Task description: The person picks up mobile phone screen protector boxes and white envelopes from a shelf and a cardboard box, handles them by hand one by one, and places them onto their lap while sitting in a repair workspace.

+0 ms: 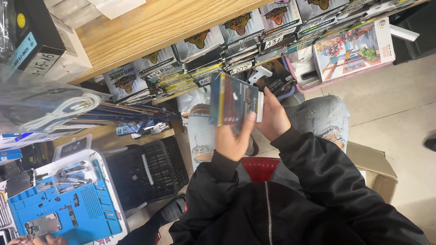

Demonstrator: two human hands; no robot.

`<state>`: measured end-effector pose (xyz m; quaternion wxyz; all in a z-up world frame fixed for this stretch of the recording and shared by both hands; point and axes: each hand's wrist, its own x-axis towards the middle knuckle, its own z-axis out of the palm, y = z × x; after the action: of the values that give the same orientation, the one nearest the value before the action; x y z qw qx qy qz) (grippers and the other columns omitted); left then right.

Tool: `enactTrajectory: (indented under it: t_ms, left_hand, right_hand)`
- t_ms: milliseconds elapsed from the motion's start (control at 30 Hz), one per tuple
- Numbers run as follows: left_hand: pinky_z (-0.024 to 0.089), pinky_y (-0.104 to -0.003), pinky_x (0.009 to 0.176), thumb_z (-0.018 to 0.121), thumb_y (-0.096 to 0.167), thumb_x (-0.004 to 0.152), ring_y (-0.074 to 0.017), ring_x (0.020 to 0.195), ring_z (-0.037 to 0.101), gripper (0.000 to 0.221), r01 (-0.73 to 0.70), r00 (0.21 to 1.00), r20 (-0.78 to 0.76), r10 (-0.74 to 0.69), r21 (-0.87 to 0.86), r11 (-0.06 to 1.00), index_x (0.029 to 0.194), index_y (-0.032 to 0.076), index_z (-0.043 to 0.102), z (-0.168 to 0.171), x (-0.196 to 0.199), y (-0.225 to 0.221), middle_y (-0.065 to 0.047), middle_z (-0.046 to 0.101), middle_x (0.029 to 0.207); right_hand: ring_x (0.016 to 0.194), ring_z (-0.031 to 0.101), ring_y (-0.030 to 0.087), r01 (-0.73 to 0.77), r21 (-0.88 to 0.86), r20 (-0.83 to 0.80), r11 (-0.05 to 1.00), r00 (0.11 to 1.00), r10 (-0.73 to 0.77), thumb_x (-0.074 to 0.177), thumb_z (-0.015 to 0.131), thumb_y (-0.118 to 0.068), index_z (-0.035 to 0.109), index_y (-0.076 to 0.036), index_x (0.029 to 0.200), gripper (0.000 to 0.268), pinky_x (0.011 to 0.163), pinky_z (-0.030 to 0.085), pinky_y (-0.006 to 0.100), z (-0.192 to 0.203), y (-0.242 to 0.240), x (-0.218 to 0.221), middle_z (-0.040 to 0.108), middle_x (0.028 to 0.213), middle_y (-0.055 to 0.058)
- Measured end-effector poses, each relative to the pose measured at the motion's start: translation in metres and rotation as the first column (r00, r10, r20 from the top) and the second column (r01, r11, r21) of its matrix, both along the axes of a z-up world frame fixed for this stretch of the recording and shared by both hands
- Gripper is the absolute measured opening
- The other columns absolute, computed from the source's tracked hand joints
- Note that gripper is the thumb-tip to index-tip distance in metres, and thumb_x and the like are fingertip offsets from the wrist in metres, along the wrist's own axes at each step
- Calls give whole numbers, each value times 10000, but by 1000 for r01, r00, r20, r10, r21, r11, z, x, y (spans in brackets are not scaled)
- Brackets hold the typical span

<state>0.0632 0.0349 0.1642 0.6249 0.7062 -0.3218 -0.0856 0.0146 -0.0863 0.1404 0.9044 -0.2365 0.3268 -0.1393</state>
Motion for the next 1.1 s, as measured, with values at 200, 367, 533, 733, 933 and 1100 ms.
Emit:
enactTrajectory:
  t_ms: [200, 367, 533, 733, 933, 1100]
  left_hand:
    - [429, -538, 1161, 795, 414, 858, -417, 1398, 484, 832, 185, 970, 139, -198, 98, 978, 1508, 47, 427, 17, 0, 0, -203, 474, 1477]
    - [293, -581, 1266, 907, 337, 770, -424, 1536, 311, 1073, 333, 925, 194, -325, -11, 943, 1606, 86, 283, 35, 13, 2, -197, 285, 1650]
    - [394, -486, 1207, 929, 223, 748, -333, 1386, 557, 1115, 370, 860, 392, -328, -36, 928, 1614, 53, 246, 25, 20, 0, -160, 524, 1501]
    - [520, -501, 1031, 912, 401, 762, -419, 1269, 644, 742, 272, 776, 625, -86, -208, 940, 1397, 326, 537, 34, 7, -2, -223, 574, 1385]
    - [624, -455, 913, 886, 342, 809, -457, 1177, 681, 526, 226, 797, 604, 8, -310, 923, 1280, 280, 658, 37, 8, 2, -299, 597, 1328]
    - [609, -487, 945, 782, 426, 900, -471, 1213, 664, 489, 207, 818, 576, -6, -284, 936, 1330, 255, 625, 51, 10, 6, -319, 591, 1349]
  right_hand:
    - [955, 659, 212, 11, -22, -123, 1000, 992, -13, 993, 614, -437, 693, -54, 1206, 445, 901, 527, 352, -23, -13, -10, 698, 1027, 111]
    - [980, 619, 136, 38, -51, -179, 998, 983, -46, 998, 645, -348, 683, -101, 1282, 379, 973, 460, 302, -6, -17, -7, 690, 1017, 75]
    - [1014, 629, 150, -153, -274, 95, 949, 978, 185, 1020, 541, -496, 643, -52, 1189, 486, 933, 517, 337, -27, 2, -13, 656, 1110, 121]
    - [738, 557, 230, -141, 27, 180, 990, 975, 134, 996, 638, -291, 668, 30, 1017, 323, 673, 554, 454, -30, 2, -24, 583, 914, 151]
    - [750, 641, 226, -254, -97, 197, 962, 943, 269, 1032, 544, -338, 672, 9, 1005, 371, 554, 523, 312, -48, -8, -18, 575, 1176, 259]
    - [551, 628, 198, -306, -88, 139, 948, 939, 316, 1031, 544, -379, 636, -50, 882, 372, 445, 520, 286, -31, -17, -3, 608, 783, 210]
